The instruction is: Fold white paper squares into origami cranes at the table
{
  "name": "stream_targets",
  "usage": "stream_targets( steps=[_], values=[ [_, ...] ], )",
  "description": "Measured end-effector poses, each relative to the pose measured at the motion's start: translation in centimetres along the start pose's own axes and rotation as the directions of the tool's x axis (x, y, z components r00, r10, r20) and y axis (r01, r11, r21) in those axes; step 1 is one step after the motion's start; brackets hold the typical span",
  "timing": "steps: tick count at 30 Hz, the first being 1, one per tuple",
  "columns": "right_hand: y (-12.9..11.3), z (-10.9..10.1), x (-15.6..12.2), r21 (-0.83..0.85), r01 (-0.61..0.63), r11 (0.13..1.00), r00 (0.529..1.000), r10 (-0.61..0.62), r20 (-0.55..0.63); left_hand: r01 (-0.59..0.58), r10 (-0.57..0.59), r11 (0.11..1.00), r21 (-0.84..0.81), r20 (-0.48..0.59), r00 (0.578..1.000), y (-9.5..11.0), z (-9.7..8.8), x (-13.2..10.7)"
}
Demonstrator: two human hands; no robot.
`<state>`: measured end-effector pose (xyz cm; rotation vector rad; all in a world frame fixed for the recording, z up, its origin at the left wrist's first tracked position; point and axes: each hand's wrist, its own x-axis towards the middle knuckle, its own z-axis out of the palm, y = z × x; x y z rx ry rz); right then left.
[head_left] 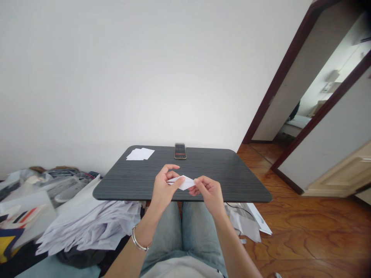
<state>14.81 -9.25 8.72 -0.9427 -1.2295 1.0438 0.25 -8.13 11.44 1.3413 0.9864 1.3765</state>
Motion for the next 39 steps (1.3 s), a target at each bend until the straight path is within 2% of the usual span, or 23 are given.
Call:
stream_targets(
  steps=[7,13,19,26,34,39],
  values=[
    [0.0,-0.2,-0.1,0.018,-0.033,0.999,0.999,0.032,0.043,0.012,-0.011,1.000,0.027,-0.013,1.000,-0.2,-0.4,0.2],
    [0.2,-0.1,0.3,0.047,-0.048,0.998,0.997,0.045,0.064,-0.050,0.053,0.994,0.096,-0.027,0.998,-0.3,-0.3,0.0],
    [1.0,0.3,0.7,0.022,-0.032,0.999,0.999,0.032,0.000,-0.050,0.049,0.991,0.125,0.015,0.999,-0.4,-0.2,-0.1],
    [1.6,-0.2,0.8,0.043,-0.066,0.997,0.996,0.063,0.069,-0.026,0.025,0.993,0.112,0.014,1.000,-0.8,-0.5,0.2],
    [1.2,-0.6,1.1,0.011,-0.122,0.992,0.986,0.120,0.115,-0.063,0.058,0.989,0.136,0.038,0.998,-1.5,-0.8,0.5],
    [1.6,-0.8,1.4,-0.035,-0.105,0.994,0.988,0.108,0.114,-0.012,-0.009,0.982,0.188,0.107,0.994,-2.1,-0.9,0.9]
  ],
)
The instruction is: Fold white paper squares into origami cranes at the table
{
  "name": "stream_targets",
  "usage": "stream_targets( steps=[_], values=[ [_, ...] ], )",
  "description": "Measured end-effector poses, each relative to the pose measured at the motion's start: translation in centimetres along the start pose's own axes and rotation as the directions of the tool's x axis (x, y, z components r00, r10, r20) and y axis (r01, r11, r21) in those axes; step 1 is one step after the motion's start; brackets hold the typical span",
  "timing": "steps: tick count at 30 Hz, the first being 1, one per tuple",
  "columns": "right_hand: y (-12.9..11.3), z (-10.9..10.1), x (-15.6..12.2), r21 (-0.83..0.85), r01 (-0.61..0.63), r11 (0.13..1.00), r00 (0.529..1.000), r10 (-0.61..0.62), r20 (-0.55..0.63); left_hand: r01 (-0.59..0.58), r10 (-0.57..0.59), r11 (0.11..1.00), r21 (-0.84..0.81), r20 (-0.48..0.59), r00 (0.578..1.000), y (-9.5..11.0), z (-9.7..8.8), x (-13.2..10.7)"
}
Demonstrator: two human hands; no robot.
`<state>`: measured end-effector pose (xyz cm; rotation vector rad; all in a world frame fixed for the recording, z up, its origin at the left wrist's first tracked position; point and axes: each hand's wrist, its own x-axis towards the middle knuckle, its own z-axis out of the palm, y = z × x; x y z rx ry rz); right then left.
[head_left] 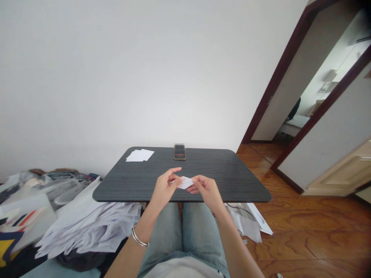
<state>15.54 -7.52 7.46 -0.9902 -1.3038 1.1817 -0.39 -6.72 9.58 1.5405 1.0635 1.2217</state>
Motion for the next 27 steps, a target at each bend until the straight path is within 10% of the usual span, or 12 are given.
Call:
stream_targets(
  steps=[27],
  values=[
    [2.0,0.1,0.7,-0.119,0.056,0.991,0.996,-0.065,-0.066,-0.004,0.008,0.995,0.099,-0.046,0.999,-1.8,-0.3,0.4]
  ],
)
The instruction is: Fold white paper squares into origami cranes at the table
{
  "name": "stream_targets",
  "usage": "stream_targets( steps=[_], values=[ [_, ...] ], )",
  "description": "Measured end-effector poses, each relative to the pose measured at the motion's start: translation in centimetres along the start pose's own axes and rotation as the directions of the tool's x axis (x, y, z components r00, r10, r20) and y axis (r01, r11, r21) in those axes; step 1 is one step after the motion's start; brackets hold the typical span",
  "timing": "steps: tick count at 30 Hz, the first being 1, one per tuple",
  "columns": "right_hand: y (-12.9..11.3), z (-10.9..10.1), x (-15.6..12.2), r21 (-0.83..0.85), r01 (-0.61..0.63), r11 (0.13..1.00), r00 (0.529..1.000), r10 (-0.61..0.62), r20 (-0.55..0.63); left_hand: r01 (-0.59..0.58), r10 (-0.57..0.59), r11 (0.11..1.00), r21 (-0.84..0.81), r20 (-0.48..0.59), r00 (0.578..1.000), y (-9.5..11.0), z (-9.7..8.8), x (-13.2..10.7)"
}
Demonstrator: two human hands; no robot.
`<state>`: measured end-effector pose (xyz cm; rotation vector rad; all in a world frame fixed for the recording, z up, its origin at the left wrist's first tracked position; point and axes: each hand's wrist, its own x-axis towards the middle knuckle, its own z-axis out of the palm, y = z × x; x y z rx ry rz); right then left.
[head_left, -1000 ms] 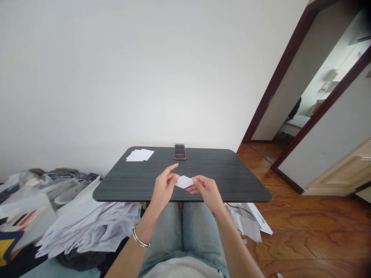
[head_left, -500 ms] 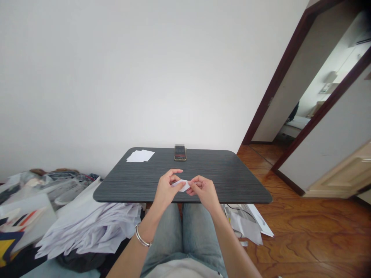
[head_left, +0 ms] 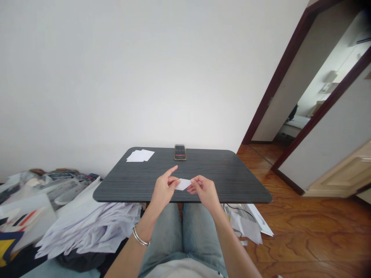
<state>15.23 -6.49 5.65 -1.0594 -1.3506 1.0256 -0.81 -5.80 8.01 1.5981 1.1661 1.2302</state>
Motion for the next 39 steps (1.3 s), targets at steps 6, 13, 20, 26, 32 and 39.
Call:
stream_targets(
  steps=[6,13,20,26,32,39],
  values=[
    [-0.2,0.1,0.1,0.190,-0.064,0.980,0.998,0.065,-0.001,-0.004,0.005,1.000,0.014,-0.016,1.000,0.3,0.0,-0.1],
    [-0.7,0.9,-0.3,0.204,0.013,0.979,0.996,0.005,-0.088,0.018,-0.018,0.993,-0.112,0.005,1.000,1.3,0.3,-0.8],
    [-1.9,1.0,-1.0,0.213,0.052,0.976,0.998,-0.042,-0.055,-0.001,0.006,0.989,-0.145,0.031,1.000,2.4,0.5,-1.5],
    [-3.3,0.6,-1.6,0.221,0.026,0.975,1.000,-0.026,-0.006,0.017,-0.004,0.965,-0.262,0.050,0.999,3.3,0.5,-1.9],
    [-3.7,0.3,-1.6,0.178,0.006,0.984,1.000,-0.008,0.011,-0.043,0.052,0.966,-0.256,0.029,0.998,3.8,0.8,-2.1],
    [-3.7,0.2,-1.4,0.104,0.040,0.994,0.999,-0.039,-0.011,-0.045,0.055,0.969,-0.241,0.033,0.998,3.3,1.0,-2.0]
  ],
)
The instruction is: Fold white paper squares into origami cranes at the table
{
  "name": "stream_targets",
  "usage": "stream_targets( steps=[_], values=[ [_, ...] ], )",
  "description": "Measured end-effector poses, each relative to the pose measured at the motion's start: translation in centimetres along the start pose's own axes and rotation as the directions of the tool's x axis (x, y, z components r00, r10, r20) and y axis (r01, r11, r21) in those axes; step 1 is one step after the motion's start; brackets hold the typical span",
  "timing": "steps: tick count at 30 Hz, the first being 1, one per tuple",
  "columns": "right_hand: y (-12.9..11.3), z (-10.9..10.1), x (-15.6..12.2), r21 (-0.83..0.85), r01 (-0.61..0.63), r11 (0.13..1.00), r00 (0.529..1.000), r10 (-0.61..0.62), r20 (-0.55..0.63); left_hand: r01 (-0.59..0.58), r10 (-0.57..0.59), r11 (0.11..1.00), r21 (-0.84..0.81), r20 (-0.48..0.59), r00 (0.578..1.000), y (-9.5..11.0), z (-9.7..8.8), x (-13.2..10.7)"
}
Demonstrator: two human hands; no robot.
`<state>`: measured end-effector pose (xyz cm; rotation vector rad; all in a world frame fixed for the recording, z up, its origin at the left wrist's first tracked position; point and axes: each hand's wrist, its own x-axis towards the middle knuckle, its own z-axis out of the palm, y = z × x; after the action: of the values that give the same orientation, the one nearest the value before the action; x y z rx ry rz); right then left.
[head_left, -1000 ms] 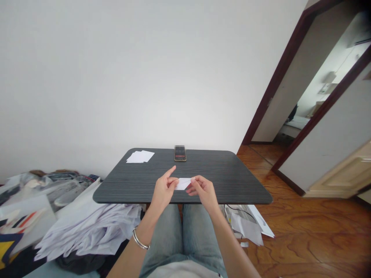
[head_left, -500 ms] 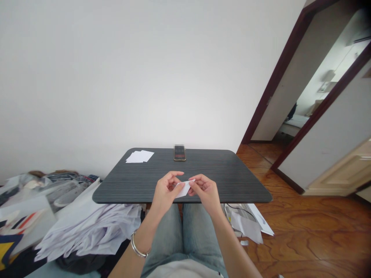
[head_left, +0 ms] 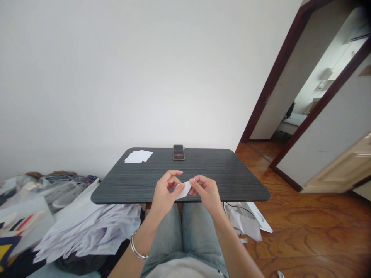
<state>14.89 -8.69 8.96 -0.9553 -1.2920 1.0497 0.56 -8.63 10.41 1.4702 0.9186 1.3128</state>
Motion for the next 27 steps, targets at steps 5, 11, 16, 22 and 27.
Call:
stream_targets(
  steps=[5,11,16,22,27],
  values=[
    [0.0,0.0,0.1,0.030,0.001,1.000,1.000,-0.002,0.019,0.032,-0.034,0.998,-0.059,-0.035,0.999,-0.3,0.1,0.0],
    [0.7,0.6,-0.5,0.024,-0.077,0.997,0.982,0.071,0.172,-0.007,-0.022,0.990,-0.140,-0.208,0.978,-0.3,1.1,-0.3],
    [0.8,0.7,-0.4,0.045,-0.049,0.998,0.996,0.045,0.082,0.025,-0.051,0.988,-0.154,-0.165,0.985,-0.9,1.1,-0.2],
    [0.4,0.4,-0.1,0.046,-0.030,0.998,0.998,0.028,0.061,0.038,-0.055,0.988,-0.148,-0.111,0.992,-0.9,0.5,0.2],
    [0.4,0.4,-0.3,0.041,-0.047,0.998,0.998,0.046,0.031,0.037,-0.056,0.990,-0.137,-0.138,0.989,-0.6,0.3,0.5]
  ],
)
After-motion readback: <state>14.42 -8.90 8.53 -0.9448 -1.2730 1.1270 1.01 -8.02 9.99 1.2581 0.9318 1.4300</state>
